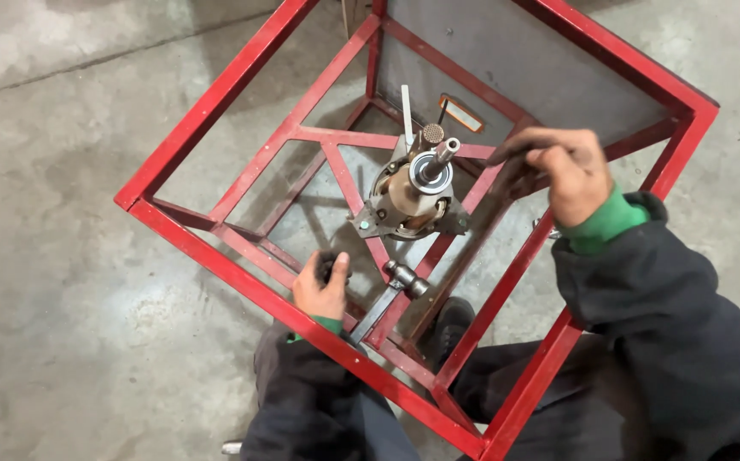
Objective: The person assembles a mechanical component on a red metal frame stand, seating a bearing onto a shaft by hand and pressing parts together. They use a hammer to tap the assembly, pick up a socket wrench from the frame, and reposition the housing while fitting the parts.
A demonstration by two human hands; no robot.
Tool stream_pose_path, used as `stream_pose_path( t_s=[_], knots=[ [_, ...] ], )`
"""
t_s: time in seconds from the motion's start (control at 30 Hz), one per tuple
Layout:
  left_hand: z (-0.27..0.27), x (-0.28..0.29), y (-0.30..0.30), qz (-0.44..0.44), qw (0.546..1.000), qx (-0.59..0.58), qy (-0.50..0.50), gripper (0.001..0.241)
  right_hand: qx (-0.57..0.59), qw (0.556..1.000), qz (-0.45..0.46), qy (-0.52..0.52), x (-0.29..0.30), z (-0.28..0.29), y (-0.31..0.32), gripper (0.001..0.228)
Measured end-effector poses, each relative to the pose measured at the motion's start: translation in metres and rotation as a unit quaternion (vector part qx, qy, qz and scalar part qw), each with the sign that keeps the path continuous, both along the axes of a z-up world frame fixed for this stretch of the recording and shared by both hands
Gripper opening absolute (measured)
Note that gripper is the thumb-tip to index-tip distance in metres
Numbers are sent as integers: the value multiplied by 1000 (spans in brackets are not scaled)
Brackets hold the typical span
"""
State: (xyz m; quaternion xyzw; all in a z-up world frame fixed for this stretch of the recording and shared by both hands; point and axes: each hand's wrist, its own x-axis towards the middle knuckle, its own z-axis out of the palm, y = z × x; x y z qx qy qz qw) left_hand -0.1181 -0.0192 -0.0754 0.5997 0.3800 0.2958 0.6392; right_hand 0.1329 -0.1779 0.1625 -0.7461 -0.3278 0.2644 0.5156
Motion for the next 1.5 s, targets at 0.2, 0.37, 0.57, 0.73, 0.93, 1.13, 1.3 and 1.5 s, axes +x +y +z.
stream_pose_path(
  t_s=[0.2,0.37,0.57,0.73,0.93,1.13,1.3,1.5],
  knots=[
    [45,-131,35,-154,929,267,204,39,-67,982,35,-174,3,31,-59,41],
    [250,-89,44,-151,911,339,180,14,-82,888,100,-441,9,-12,-126,26],
    [328,106,-1,-310,675,566,358,38,31,860,41,-508,27,-66,-147,17],
    [305,185,-19,-381,526,612,451,52,124,840,-23,-528,29,-72,-148,15],
    [286,200,-15,-366,540,399,644,54,303,812,-33,-497,30,-74,-144,20],
    [283,193,-20,-412,569,453,549,27,351,807,-19,-474,32,-86,-137,21],
    [281,179,-11,-503,448,672,309,25,358,807,-21,-469,31,-90,-137,28],
    [281,180,-13,-466,488,645,357,36,357,802,-34,-477,30,-93,-137,26]
  ],
)
